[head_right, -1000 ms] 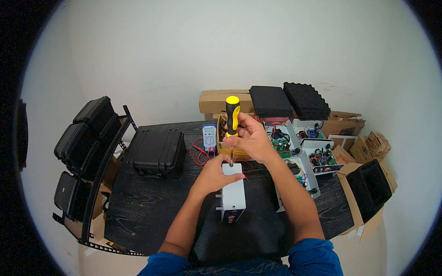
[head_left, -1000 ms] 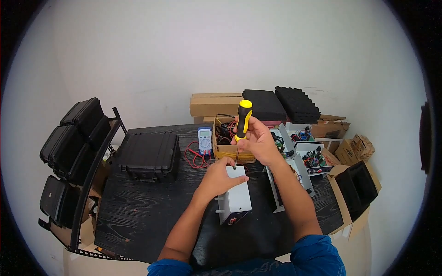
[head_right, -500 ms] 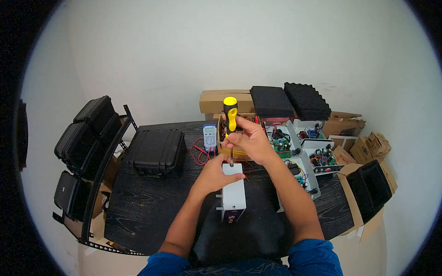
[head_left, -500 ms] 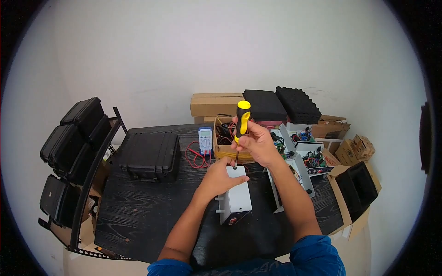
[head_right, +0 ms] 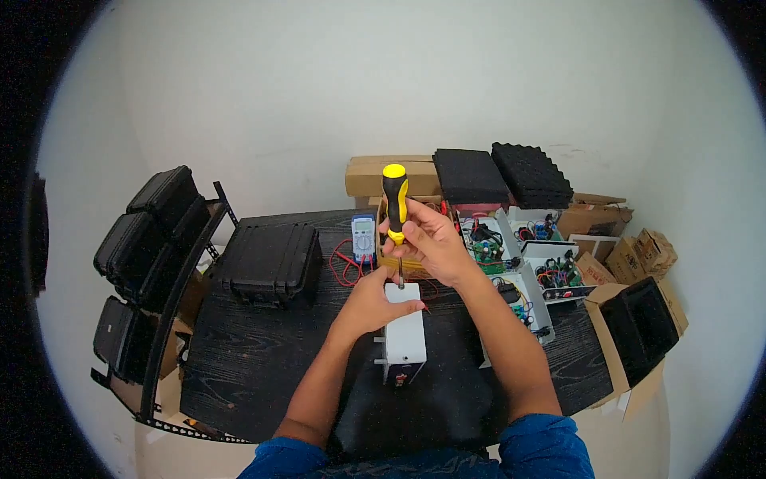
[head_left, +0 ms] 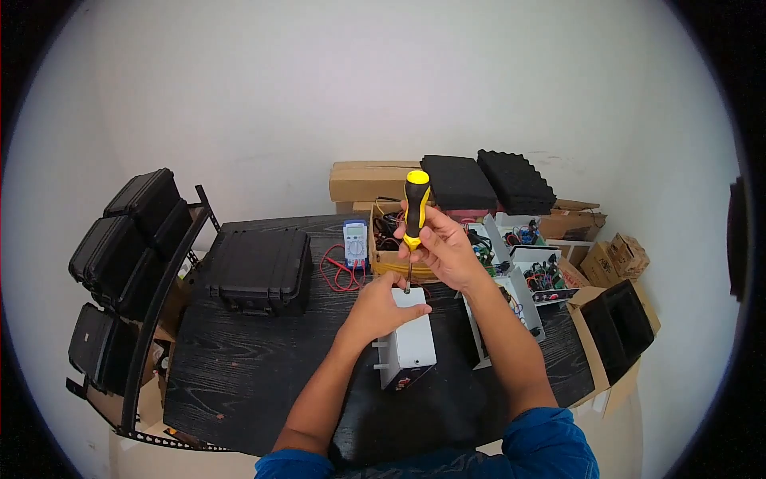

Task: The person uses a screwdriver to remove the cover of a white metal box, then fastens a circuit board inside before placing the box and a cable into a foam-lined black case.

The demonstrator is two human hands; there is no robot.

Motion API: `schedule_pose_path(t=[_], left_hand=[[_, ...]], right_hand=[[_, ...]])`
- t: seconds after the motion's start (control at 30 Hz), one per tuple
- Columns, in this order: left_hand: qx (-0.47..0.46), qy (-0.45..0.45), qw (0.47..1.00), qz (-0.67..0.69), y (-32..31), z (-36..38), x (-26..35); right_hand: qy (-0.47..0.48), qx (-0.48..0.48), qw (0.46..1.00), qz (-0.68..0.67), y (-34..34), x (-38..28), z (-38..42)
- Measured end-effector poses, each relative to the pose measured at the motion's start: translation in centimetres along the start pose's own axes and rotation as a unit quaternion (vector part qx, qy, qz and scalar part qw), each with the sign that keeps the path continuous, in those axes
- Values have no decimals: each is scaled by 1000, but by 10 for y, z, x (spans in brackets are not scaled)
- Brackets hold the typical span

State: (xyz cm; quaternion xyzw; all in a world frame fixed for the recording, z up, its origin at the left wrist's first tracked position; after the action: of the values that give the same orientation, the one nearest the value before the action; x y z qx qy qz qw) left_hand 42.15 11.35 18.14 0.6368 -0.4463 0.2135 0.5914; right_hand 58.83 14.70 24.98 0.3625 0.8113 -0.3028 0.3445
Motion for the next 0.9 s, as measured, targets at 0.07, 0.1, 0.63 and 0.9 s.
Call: schedule_pose_path(t=[0.07, 0.1, 0.63, 0.9], left_hand=[[-2, 3, 1000, -3, 1, 0, 1], [-7, 6, 1000, 4, 2, 0, 1], [-15, 14, 1000, 10, 1, 0, -1], [-14, 0, 1000, 4, 3, 0, -1]], right_hand=[[0, 7, 1000, -19, -3, -2, -1], [9, 7, 1000, -1, -1, -1, -1], [32, -10, 998, 55, -1, 2, -1], [-29, -16, 999, 33, -7, -5, -1]])
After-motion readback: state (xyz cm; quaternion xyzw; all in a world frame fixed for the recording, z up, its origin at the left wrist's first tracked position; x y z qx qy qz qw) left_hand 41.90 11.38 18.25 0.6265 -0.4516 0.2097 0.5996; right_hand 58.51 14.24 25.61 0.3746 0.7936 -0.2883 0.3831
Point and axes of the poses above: each hand's wrist, its own z-axis away from the middle knuckle, its own y-axis out of the back of the hand, x = y × z, the point moved 2 cm from there along -z, towards the middle knuckle, and after that the axes turned 8 degrees about y, right-handed, at the moved point
